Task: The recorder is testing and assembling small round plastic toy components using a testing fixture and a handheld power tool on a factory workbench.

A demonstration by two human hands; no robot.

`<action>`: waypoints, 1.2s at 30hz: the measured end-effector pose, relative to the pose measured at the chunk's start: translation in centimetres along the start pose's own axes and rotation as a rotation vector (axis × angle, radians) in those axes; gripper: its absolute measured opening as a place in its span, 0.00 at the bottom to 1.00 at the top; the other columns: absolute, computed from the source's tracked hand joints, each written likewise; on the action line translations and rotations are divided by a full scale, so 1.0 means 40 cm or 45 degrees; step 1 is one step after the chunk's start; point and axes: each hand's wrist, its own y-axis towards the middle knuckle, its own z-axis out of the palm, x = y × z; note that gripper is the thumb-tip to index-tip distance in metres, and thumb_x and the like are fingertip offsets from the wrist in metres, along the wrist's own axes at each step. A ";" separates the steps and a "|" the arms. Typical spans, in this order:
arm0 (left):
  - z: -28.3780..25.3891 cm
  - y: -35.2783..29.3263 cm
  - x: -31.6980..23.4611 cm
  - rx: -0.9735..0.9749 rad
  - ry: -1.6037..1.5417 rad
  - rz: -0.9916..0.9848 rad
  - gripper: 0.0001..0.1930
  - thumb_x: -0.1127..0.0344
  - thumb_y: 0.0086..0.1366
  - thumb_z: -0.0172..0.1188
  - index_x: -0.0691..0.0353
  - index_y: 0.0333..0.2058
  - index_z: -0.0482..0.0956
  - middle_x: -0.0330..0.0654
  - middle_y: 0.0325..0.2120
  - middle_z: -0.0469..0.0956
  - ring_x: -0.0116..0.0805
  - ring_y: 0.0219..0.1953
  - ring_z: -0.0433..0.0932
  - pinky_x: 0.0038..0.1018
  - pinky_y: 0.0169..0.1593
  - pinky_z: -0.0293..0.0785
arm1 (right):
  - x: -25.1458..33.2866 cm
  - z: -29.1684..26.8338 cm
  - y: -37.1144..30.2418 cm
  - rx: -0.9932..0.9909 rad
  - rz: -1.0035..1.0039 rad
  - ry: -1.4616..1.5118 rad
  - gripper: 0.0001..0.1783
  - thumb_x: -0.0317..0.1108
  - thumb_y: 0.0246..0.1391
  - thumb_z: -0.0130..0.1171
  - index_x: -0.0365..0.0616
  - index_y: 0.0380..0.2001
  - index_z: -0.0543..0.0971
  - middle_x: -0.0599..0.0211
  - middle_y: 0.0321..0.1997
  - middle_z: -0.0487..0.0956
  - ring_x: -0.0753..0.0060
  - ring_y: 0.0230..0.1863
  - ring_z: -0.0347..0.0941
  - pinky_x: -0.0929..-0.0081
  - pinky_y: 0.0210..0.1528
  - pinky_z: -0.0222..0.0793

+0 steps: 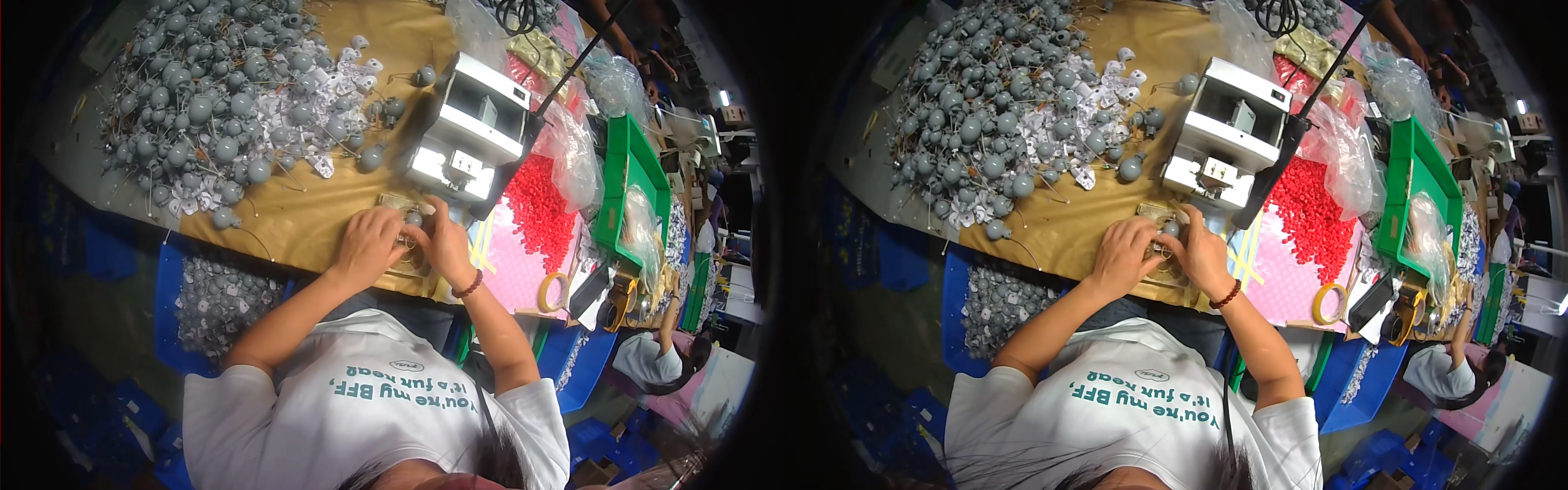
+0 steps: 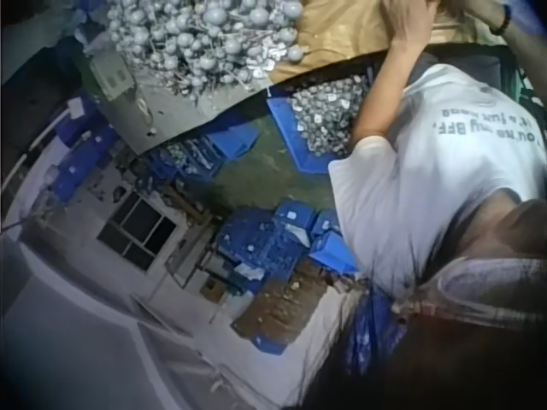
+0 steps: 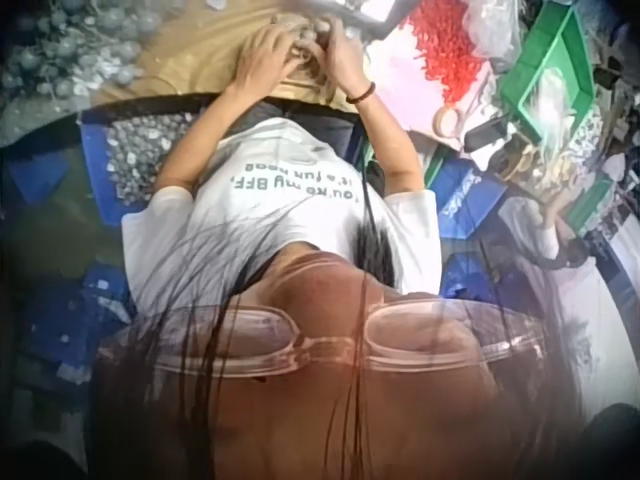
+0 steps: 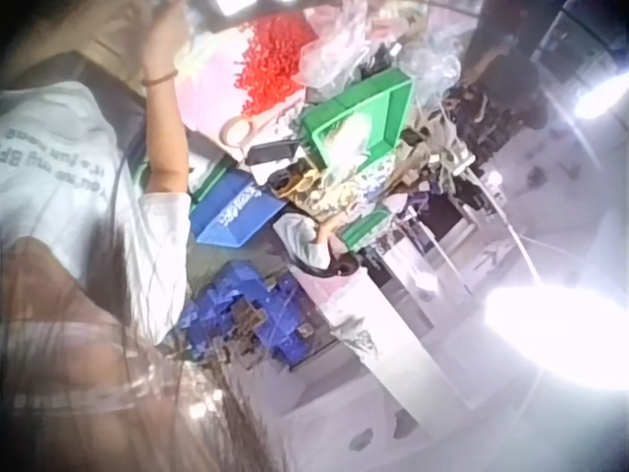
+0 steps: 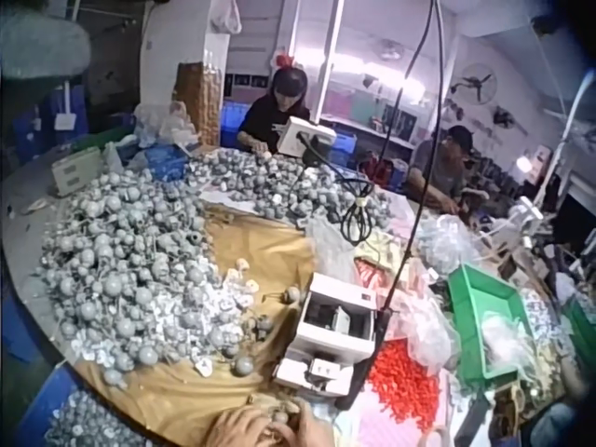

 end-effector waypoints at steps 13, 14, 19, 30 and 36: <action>0.025 0.049 -0.013 0.023 0.133 0.007 0.16 0.70 0.51 0.66 0.56 0.41 0.78 0.38 0.36 0.77 0.39 0.46 0.74 0.38 0.52 0.67 | -0.191 -0.144 0.127 -1.037 -0.033 0.251 0.20 0.29 0.63 0.59 0.37 0.56 0.73 0.63 0.43 0.78 0.75 0.43 0.73 0.73 0.45 0.71; 0.024 0.048 -0.015 0.012 0.129 0.003 0.16 0.70 0.51 0.65 0.57 0.40 0.78 0.38 0.36 0.77 0.39 0.46 0.74 0.38 0.51 0.67 | -0.197 -0.150 0.139 -0.934 0.043 0.329 0.20 0.30 0.63 0.59 0.36 0.56 0.72 0.63 0.43 0.78 0.75 0.43 0.73 0.72 0.45 0.71; 0.018 0.041 -0.013 0.013 0.090 -0.007 0.18 0.68 0.51 0.67 0.57 0.43 0.79 0.40 0.35 0.76 0.41 0.45 0.75 0.38 0.50 0.69 | -0.182 -0.183 0.152 -0.667 0.312 0.627 0.23 0.28 0.60 0.61 0.33 0.57 0.69 0.64 0.43 0.78 0.76 0.41 0.74 0.76 0.44 0.72; 0.023 0.038 -0.012 -0.009 0.066 -0.026 0.19 0.69 0.49 0.68 0.58 0.43 0.80 0.41 0.36 0.77 0.43 0.45 0.75 0.39 0.51 0.69 | 0.164 -0.316 0.149 -0.745 -0.444 1.083 0.32 0.12 0.53 0.59 0.35 0.59 0.61 0.64 0.29 0.78 0.70 0.30 0.79 0.71 0.38 0.78; 0.021 0.042 -0.015 0.045 0.075 -0.065 0.19 0.67 0.49 0.69 0.59 0.42 0.81 0.41 0.37 0.78 0.43 0.45 0.75 0.39 0.50 0.70 | 0.170 -0.284 0.247 -0.722 -0.398 1.174 0.17 0.15 0.53 0.63 0.34 0.44 0.71 0.65 0.27 0.79 0.72 0.26 0.78 0.75 0.32 0.75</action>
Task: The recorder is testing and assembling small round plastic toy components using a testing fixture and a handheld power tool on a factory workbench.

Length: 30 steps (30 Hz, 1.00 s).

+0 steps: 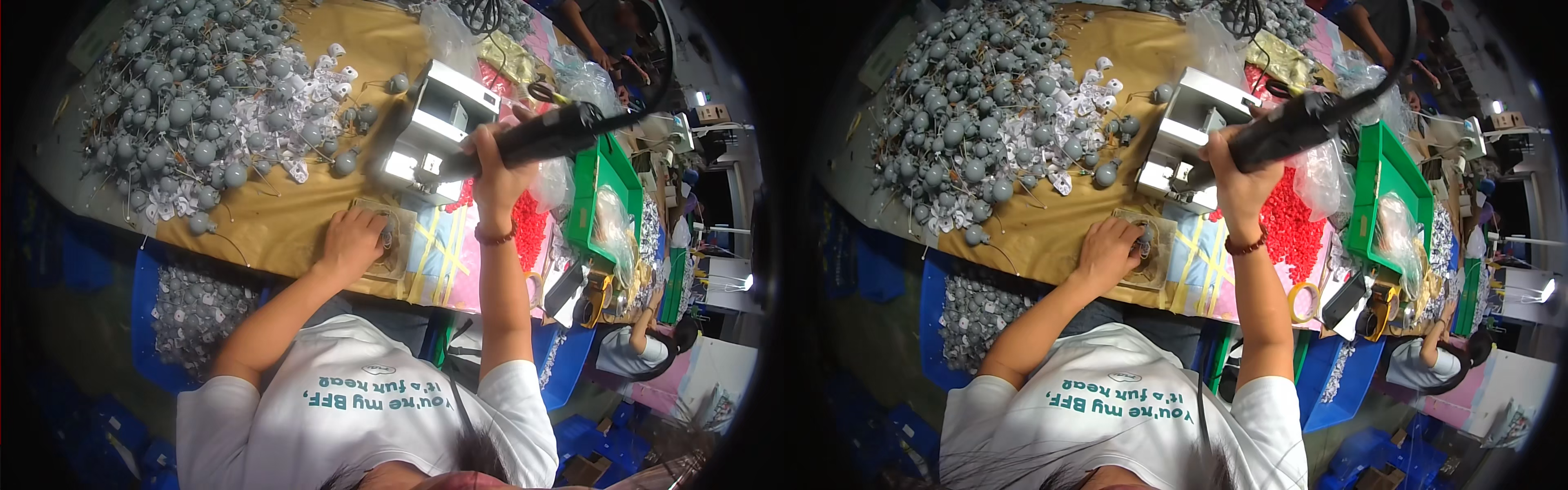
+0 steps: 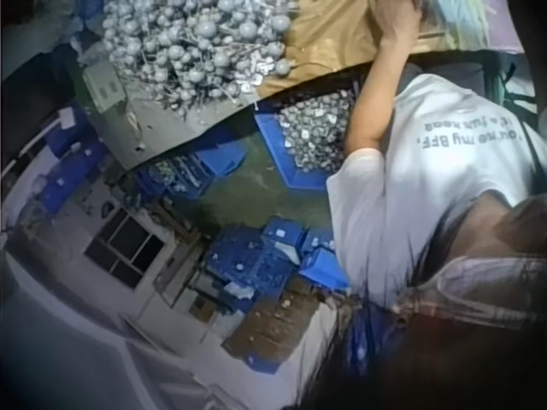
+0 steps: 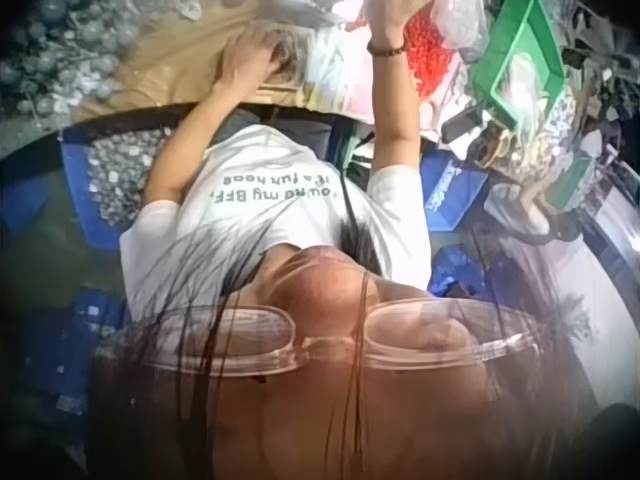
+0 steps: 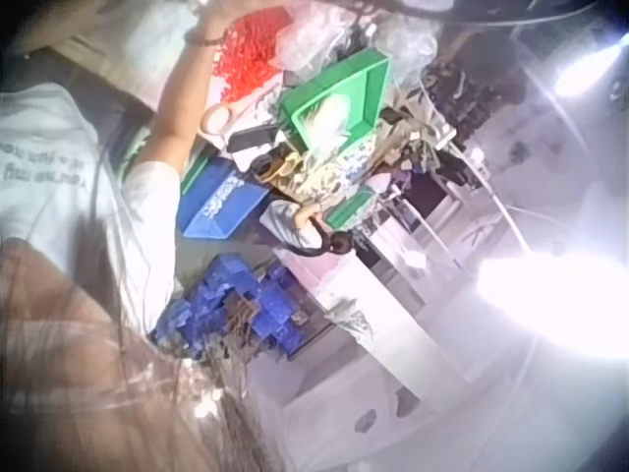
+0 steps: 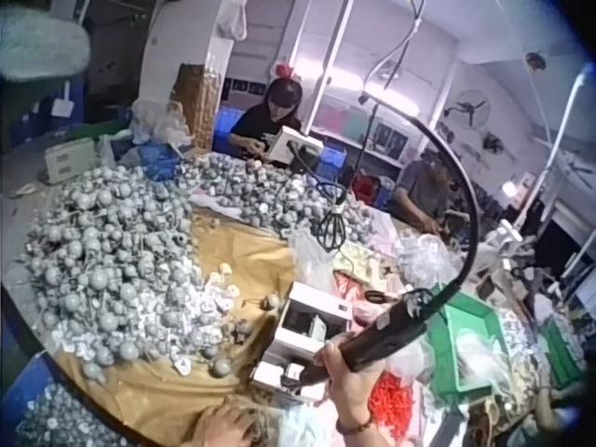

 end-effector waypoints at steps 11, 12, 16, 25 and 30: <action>0.003 0.003 0.003 -0.002 0.009 -0.015 0.18 0.66 0.49 0.68 0.58 0.42 0.81 0.42 0.36 0.77 0.44 0.45 0.75 0.40 0.48 0.72 | -0.016 0.024 -0.090 0.124 0.392 -0.107 0.38 0.21 0.51 0.60 0.30 0.64 0.57 0.63 0.25 0.78 0.71 0.22 0.76 0.75 0.29 0.73; 0.007 0.003 0.002 -0.001 0.008 -0.021 0.18 0.66 0.49 0.68 0.58 0.42 0.81 0.42 0.36 0.77 0.44 0.45 0.75 0.40 0.48 0.72 | -0.004 0.026 -0.117 0.115 0.391 -0.077 0.38 0.19 0.50 0.58 0.30 0.64 0.57 0.61 0.24 0.78 0.70 0.22 0.75 0.74 0.29 0.73; 0.021 -0.003 0.012 -0.059 0.041 0.011 0.17 0.66 0.48 0.67 0.55 0.39 0.79 0.38 0.36 0.76 0.38 0.45 0.75 0.37 0.47 0.70 | -0.006 0.023 -0.208 0.144 0.392 -0.027 0.33 0.14 0.50 0.62 0.34 0.59 0.63 0.66 0.25 0.79 0.76 0.25 0.78 0.76 0.31 0.75; 0.029 0.003 0.008 -0.159 0.028 0.009 0.14 0.68 0.46 0.66 0.54 0.35 0.79 0.36 0.35 0.77 0.37 0.45 0.76 0.37 0.46 0.70 | -0.048 0.014 -0.250 0.132 0.274 0.137 0.38 0.12 0.49 0.62 0.36 0.62 0.59 0.66 0.28 0.78 0.76 0.27 0.76 0.77 0.33 0.74; 0.030 0.001 0.012 -0.189 0.004 0.025 0.15 0.69 0.46 0.65 0.54 0.37 0.77 0.36 0.34 0.76 0.38 0.45 0.75 0.37 0.46 0.69 | -0.056 0.006 -0.264 0.192 0.253 0.156 0.39 0.13 0.48 0.63 0.36 0.62 0.59 0.64 0.34 0.77 0.76 0.32 0.75 0.78 0.35 0.74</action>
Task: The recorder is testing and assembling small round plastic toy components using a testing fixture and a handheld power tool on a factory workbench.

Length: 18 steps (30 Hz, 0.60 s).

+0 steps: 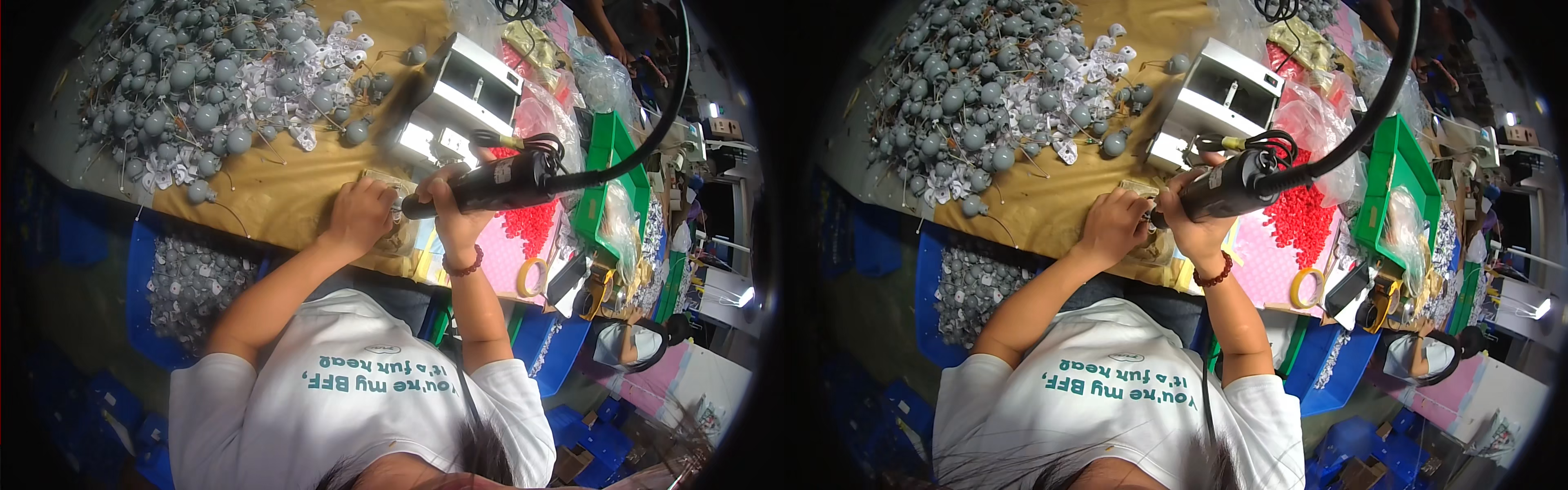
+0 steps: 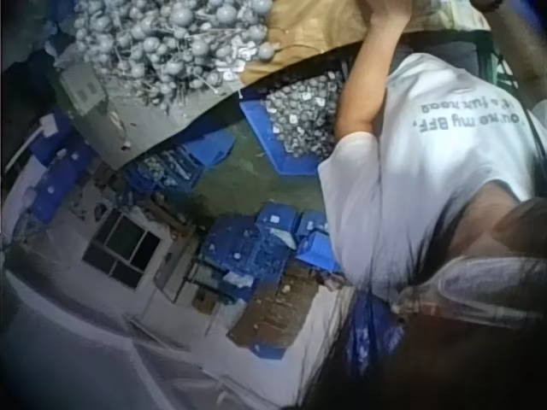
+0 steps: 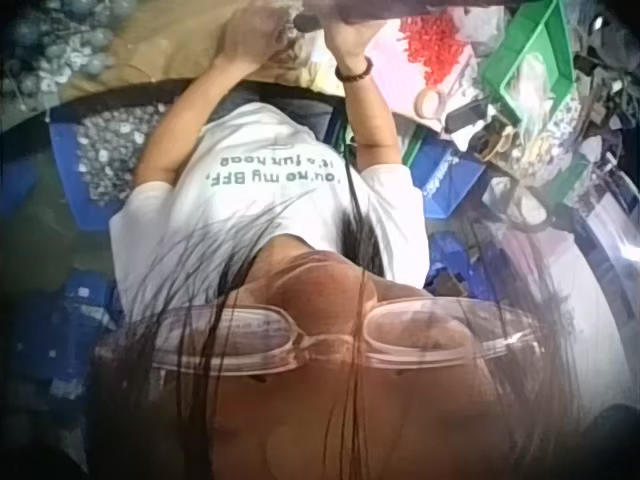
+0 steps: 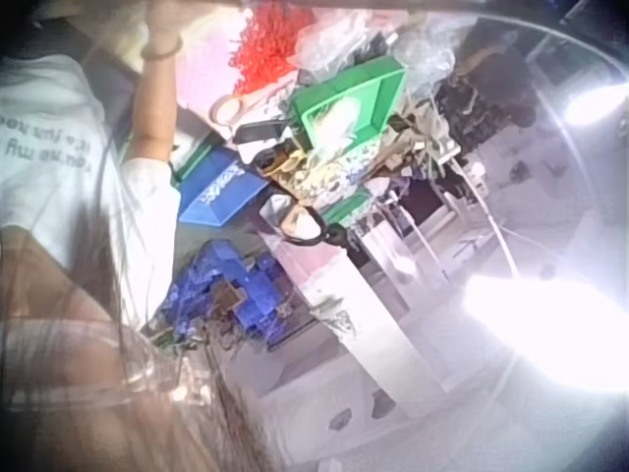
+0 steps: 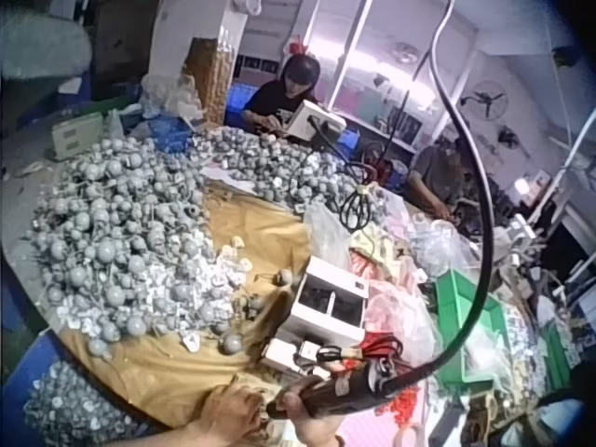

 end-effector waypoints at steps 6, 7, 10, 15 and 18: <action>-0.020 0.009 0.010 0.079 -0.126 0.017 0.18 0.70 0.47 0.66 0.54 0.39 0.76 0.38 0.34 0.75 0.42 0.44 0.74 0.39 0.47 0.69 | -0.062 -0.083 -0.083 0.407 0.075 -0.682 0.19 0.33 0.64 0.49 0.32 0.53 0.67 0.55 0.46 0.70 0.61 0.51 0.67 0.59 0.58 0.64; -0.019 0.007 0.014 0.090 -0.128 0.021 0.18 0.69 0.47 0.67 0.54 0.40 0.76 0.39 0.34 0.75 0.43 0.44 0.75 0.39 0.47 0.69 | -0.064 -0.081 -0.088 0.423 0.046 -0.725 0.17 0.34 0.65 0.49 0.33 0.51 0.67 0.55 0.44 0.70 0.60 0.49 0.67 0.58 0.56 0.64; -0.017 0.011 0.015 0.094 -0.138 0.028 0.18 0.68 0.47 0.68 0.55 0.39 0.76 0.40 0.34 0.75 0.44 0.43 0.75 0.40 0.46 0.70 | -0.062 -0.059 -0.080 0.336 -0.140 -0.671 0.10 0.30 0.61 0.56 0.39 0.41 0.69 0.60 0.32 0.73 0.65 0.36 0.71 0.64 0.45 0.70; -0.011 0.007 0.014 0.138 -0.136 -0.008 0.17 0.71 0.46 0.66 0.54 0.37 0.75 0.39 0.34 0.75 0.43 0.45 0.74 0.41 0.49 0.68 | -0.020 -0.014 -0.064 0.378 -0.138 -0.503 0.09 0.26 0.58 0.60 0.41 0.38 0.69 0.63 0.28 0.75 0.68 0.31 0.72 0.69 0.40 0.73; -0.018 0.012 0.010 0.145 -0.144 -0.013 0.17 0.71 0.46 0.65 0.54 0.38 0.75 0.39 0.35 0.75 0.44 0.45 0.74 0.41 0.50 0.68 | -0.036 -0.023 -0.069 0.310 -0.118 -0.470 0.15 0.20 0.56 0.57 0.42 0.44 0.66 0.62 0.30 0.75 0.69 0.31 0.73 0.70 0.37 0.74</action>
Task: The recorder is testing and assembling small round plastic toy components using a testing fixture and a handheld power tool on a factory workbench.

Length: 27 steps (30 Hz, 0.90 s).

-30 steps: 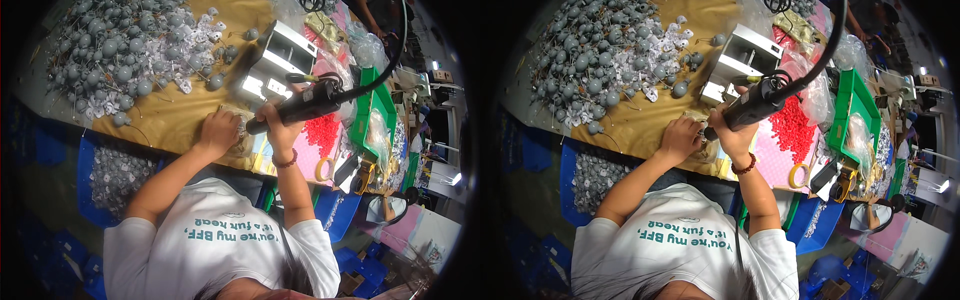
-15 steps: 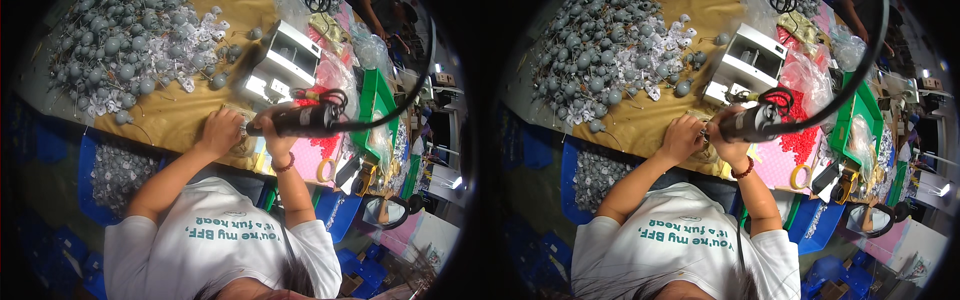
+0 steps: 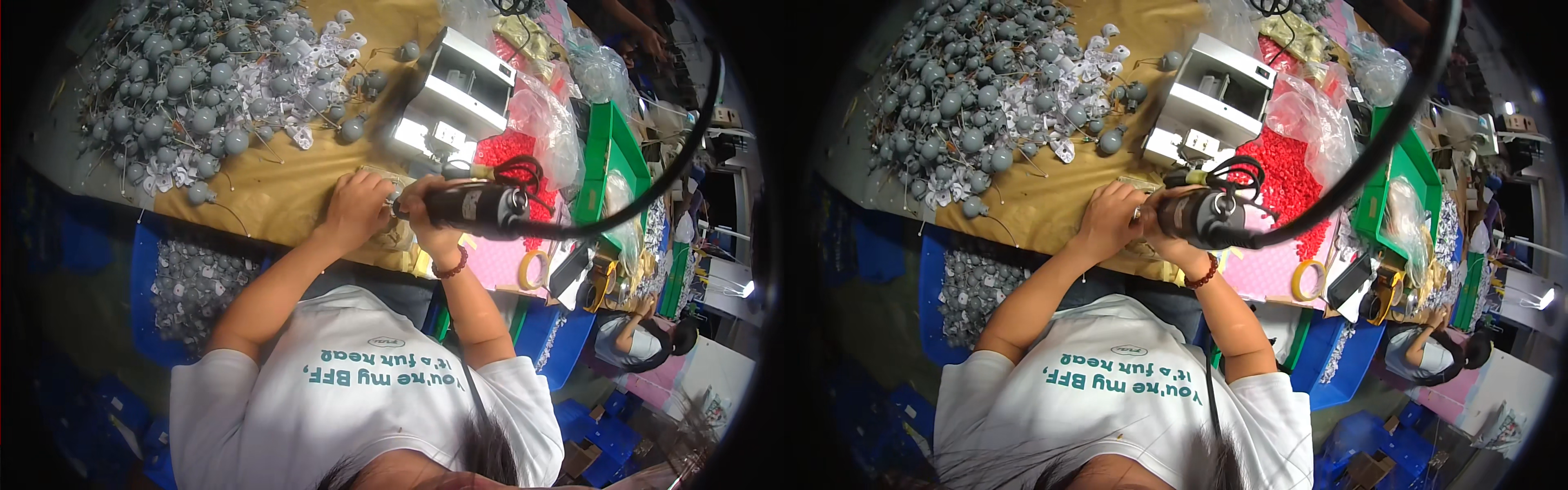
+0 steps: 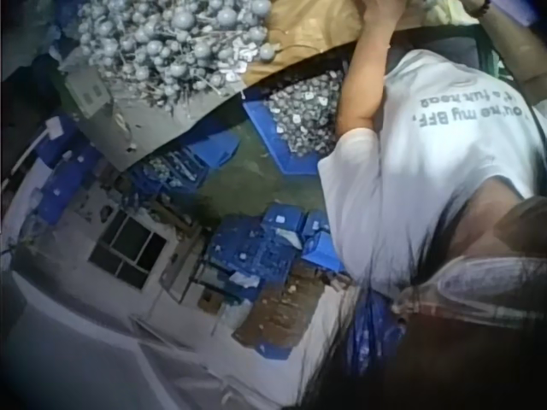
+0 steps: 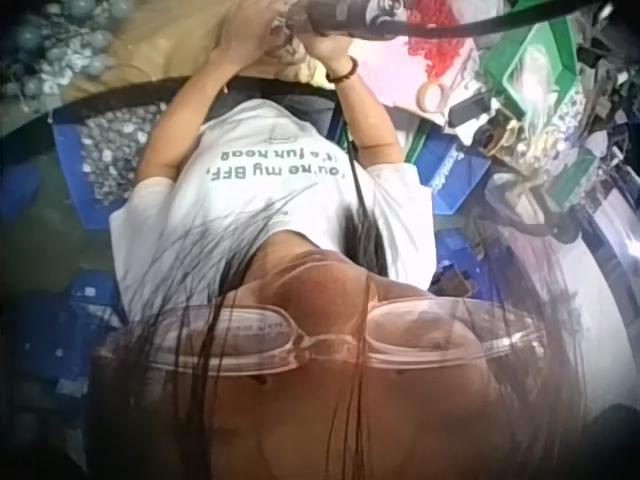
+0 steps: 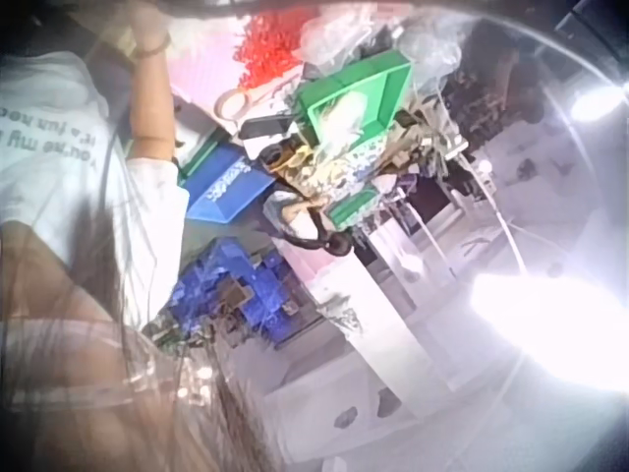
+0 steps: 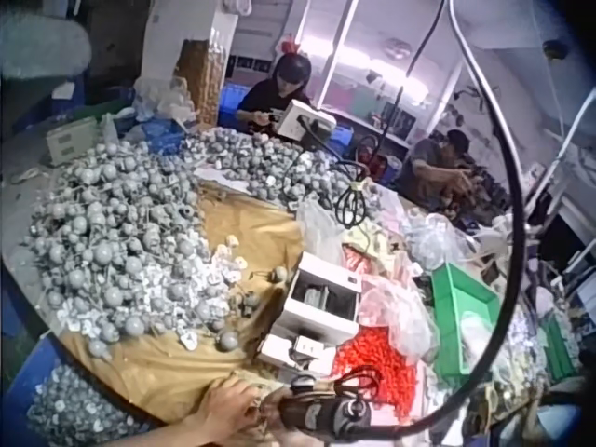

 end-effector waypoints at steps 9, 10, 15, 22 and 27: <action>-0.018 -0.013 -0.025 0.061 0.029 -0.154 0.21 0.68 0.52 0.69 0.57 0.45 0.77 0.41 0.44 0.75 0.45 0.52 0.72 0.39 0.55 0.68 | 0.076 -0.082 0.076 -0.720 0.392 0.234 0.12 0.23 0.52 0.65 0.39 0.38 0.72 0.69 0.28 0.77 0.75 0.28 0.76 0.75 0.32 0.73; -0.012 -0.018 -0.028 0.026 0.042 -0.146 0.21 0.67 0.53 0.69 0.58 0.47 0.77 0.40 0.46 0.75 0.45 0.53 0.71 0.39 0.56 0.68 | 0.054 -0.114 0.083 -0.843 0.432 0.285 0.14 0.24 0.54 0.66 0.40 0.39 0.71 0.68 0.29 0.77 0.74 0.28 0.76 0.75 0.32 0.73; -0.010 -0.023 -0.028 0.002 0.018 -0.076 0.19 0.68 0.57 0.68 0.59 0.48 0.77 0.41 0.48 0.77 0.46 0.55 0.71 0.39 0.57 0.67 | -0.076 -0.215 0.028 -0.975 0.399 0.089 0.16 0.25 0.61 0.61 0.37 0.50 0.71 0.68 0.38 0.78 0.75 0.40 0.75 0.76 0.46 0.71; 0.007 -0.057 -0.025 -0.120 -0.002 0.054 0.17 0.70 0.56 0.68 0.57 0.45 0.78 0.40 0.43 0.80 0.44 0.51 0.76 0.39 0.52 0.70 | -0.013 -0.054 -0.035 -0.158 0.298 -0.397 0.08 0.22 0.57 0.63 0.39 0.40 0.82 0.61 0.41 0.81 0.69 0.35 0.78 0.76 0.35 0.73; 0.010 -0.050 -0.021 -0.081 -0.014 0.002 0.15 0.69 0.57 0.66 0.56 0.44 0.78 0.41 0.42 0.80 0.44 0.50 0.76 0.40 0.50 0.70 | -0.075 -0.019 -0.035 -0.099 0.204 -0.402 0.05 0.26 0.60 0.62 0.38 0.39 0.82 0.62 0.36 0.82 0.72 0.34 0.78 0.75 0.36 0.74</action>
